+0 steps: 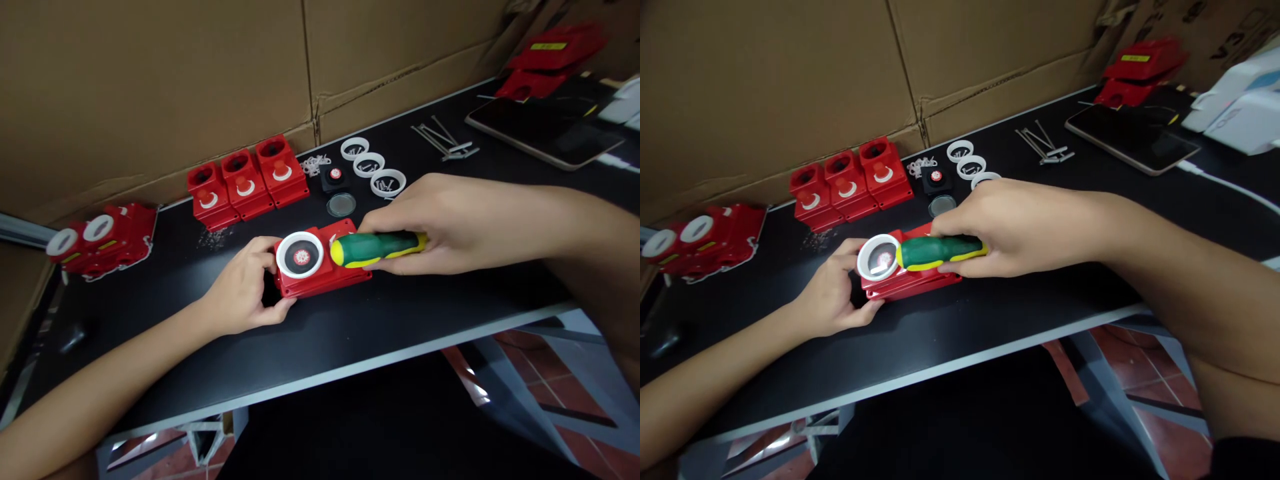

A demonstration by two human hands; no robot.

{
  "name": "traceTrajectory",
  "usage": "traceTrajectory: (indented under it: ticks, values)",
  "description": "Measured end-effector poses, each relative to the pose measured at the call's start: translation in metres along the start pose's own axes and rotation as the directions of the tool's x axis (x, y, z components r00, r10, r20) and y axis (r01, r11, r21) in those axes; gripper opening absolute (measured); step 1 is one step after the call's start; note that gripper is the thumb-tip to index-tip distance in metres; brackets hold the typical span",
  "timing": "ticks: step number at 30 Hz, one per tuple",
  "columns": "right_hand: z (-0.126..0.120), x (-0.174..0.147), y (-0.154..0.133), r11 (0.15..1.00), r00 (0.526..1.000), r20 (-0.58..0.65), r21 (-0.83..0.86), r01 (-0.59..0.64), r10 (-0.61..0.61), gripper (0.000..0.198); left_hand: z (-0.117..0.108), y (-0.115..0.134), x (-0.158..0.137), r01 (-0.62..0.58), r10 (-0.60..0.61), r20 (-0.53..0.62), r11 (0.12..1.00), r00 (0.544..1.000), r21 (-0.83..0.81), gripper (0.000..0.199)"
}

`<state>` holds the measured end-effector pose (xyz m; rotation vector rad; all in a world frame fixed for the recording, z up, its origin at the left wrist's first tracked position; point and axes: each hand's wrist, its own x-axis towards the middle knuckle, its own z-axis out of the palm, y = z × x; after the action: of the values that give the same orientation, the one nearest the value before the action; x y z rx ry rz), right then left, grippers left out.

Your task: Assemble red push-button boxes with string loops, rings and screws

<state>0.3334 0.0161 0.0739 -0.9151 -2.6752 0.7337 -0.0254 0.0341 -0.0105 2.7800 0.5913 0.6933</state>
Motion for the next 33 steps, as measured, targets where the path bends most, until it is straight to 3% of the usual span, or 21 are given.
traceTrajectory:
  ticks: [4,9,12,15,21,26,29,33]
  values:
    - [-0.009,-0.007,-0.001,0.996,0.983,-0.183,-0.085,-0.029,0.013,0.033,0.001,-0.001,0.000,-0.015,0.014,-0.034,1.000,0.999,-0.009,0.040]
    - [-0.024,-0.014,-0.001,0.949,0.909,-0.382,-0.185,-0.255,0.169,0.035,0.001,-0.001,0.001,-0.041,0.042,-0.034,0.999,0.999,0.016,0.041]
    - [-0.029,-0.013,0.008,0.782,0.845,-0.391,-0.362,-0.507,0.366,0.034,0.001,-0.001,0.001,-0.043,0.043,-0.045,0.999,0.998,0.007,0.042]
    - [-0.028,-0.010,0.020,0.624,0.794,-0.321,-0.494,-0.605,0.516,0.031,0.002,-0.001,0.001,-0.046,0.047,-0.058,0.999,0.997,0.010,0.042]
    - [-0.020,-0.007,0.044,0.659,0.839,-0.171,-0.547,-0.517,0.517,0.029,0.003,-0.001,0.001,-0.047,0.048,-0.054,0.999,0.997,0.016,0.045]
    - [-0.018,-0.011,0.058,0.702,0.879,-0.232,-0.532,-0.473,0.416,0.031,0.002,-0.001,0.001,-0.041,0.041,-0.046,0.999,0.998,0.016,0.048]
    - [-0.016,-0.009,0.048,0.725,0.901,-0.279,-0.536,-0.433,0.332,0.033,0.001,-0.001,0.000,-0.040,0.040,-0.043,0.999,0.998,0.013,0.050]
    - [-0.009,0.001,0.021,0.726,0.894,-0.280,-0.522,-0.449,0.351,0.046,0.002,-0.001,0.001,-0.037,0.037,-0.041,0.999,0.998,0.004,0.050]
